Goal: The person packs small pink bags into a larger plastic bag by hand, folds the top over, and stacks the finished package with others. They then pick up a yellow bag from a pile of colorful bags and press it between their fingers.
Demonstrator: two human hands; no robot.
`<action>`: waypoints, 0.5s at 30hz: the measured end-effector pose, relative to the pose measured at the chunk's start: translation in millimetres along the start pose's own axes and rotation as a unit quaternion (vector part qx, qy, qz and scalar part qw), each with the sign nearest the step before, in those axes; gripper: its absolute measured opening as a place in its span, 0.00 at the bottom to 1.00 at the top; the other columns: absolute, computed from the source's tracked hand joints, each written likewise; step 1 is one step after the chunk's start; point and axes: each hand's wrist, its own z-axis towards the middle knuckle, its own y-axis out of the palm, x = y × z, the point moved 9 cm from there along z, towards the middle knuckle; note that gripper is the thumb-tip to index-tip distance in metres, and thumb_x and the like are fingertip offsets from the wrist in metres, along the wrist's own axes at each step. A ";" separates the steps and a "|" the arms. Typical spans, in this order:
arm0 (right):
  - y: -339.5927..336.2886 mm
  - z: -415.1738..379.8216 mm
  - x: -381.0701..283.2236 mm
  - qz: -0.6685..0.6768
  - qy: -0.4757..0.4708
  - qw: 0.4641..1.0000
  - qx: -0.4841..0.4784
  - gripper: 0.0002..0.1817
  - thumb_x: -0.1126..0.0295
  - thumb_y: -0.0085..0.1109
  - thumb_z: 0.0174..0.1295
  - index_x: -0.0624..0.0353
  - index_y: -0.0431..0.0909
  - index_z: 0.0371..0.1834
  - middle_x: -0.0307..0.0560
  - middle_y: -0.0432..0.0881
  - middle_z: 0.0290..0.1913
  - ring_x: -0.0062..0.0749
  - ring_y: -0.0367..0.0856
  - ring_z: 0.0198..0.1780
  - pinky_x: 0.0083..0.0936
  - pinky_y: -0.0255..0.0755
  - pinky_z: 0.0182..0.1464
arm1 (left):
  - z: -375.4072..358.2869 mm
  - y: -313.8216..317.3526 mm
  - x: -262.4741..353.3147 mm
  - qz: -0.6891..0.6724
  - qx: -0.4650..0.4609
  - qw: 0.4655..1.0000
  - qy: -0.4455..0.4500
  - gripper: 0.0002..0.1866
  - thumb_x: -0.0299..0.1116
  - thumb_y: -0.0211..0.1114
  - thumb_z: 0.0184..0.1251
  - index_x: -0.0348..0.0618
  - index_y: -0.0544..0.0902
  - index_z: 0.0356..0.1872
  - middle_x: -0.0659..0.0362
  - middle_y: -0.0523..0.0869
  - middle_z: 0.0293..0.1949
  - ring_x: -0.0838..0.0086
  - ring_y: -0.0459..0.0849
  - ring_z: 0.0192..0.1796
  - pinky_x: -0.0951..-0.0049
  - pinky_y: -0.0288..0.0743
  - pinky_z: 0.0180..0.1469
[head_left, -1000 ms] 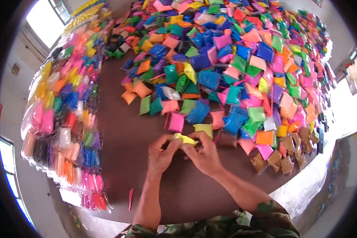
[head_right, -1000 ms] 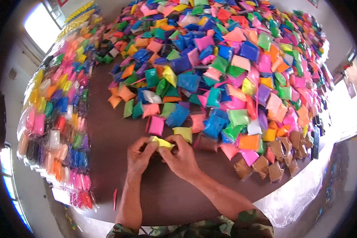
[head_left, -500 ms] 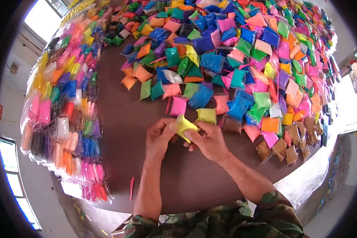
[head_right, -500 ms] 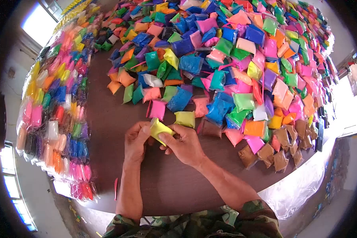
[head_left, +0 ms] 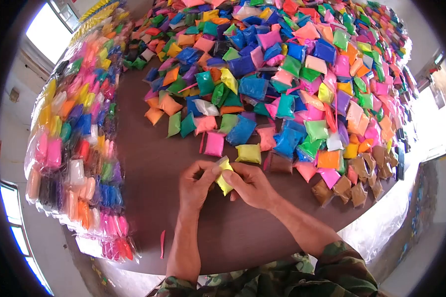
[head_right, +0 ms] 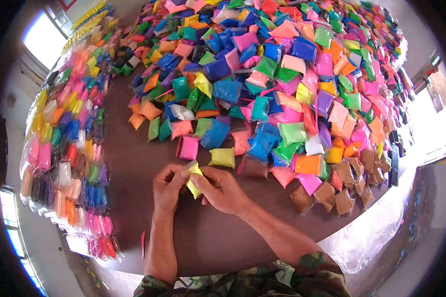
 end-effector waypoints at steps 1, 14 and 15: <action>-1.6 -0.1 -0.2 0.001 -0.004 1.000 0.010 0.20 0.54 0.59 0.84 0.63 0.85 0.58 0.35 0.83 0.38 0.13 0.79 0.33 0.18 0.78 0.31 | -0.1 -1.2 -3.8 -0.034 0.005 0.999 -0.004 0.11 0.35 0.77 0.74 0.38 0.89 0.47 0.65 0.89 0.35 0.85 0.81 0.33 0.79 0.72 0.34; -1.9 -6.0 -5.1 0.090 -0.027 0.992 0.084 0.18 0.57 0.64 0.82 0.58 0.87 0.64 0.30 0.87 0.45 0.09 0.82 0.41 0.14 0.80 0.35 | -5.9 2.9 7.0 0.021 0.011 0.999 0.027 0.10 0.31 0.81 0.69 0.39 0.87 0.42 0.64 0.88 0.33 0.82 0.83 0.35 0.78 0.76 0.37; -2.4 -5.5 -1.7 0.095 -0.019 0.992 0.084 0.18 0.57 0.65 0.82 0.58 0.87 0.63 0.30 0.87 0.44 0.09 0.82 0.41 0.14 0.80 0.35 | -5.6 1.9 6.5 0.005 0.002 1.000 0.014 0.09 0.30 0.80 0.69 0.40 0.87 0.39 0.65 0.87 0.32 0.83 0.82 0.33 0.78 0.74 0.35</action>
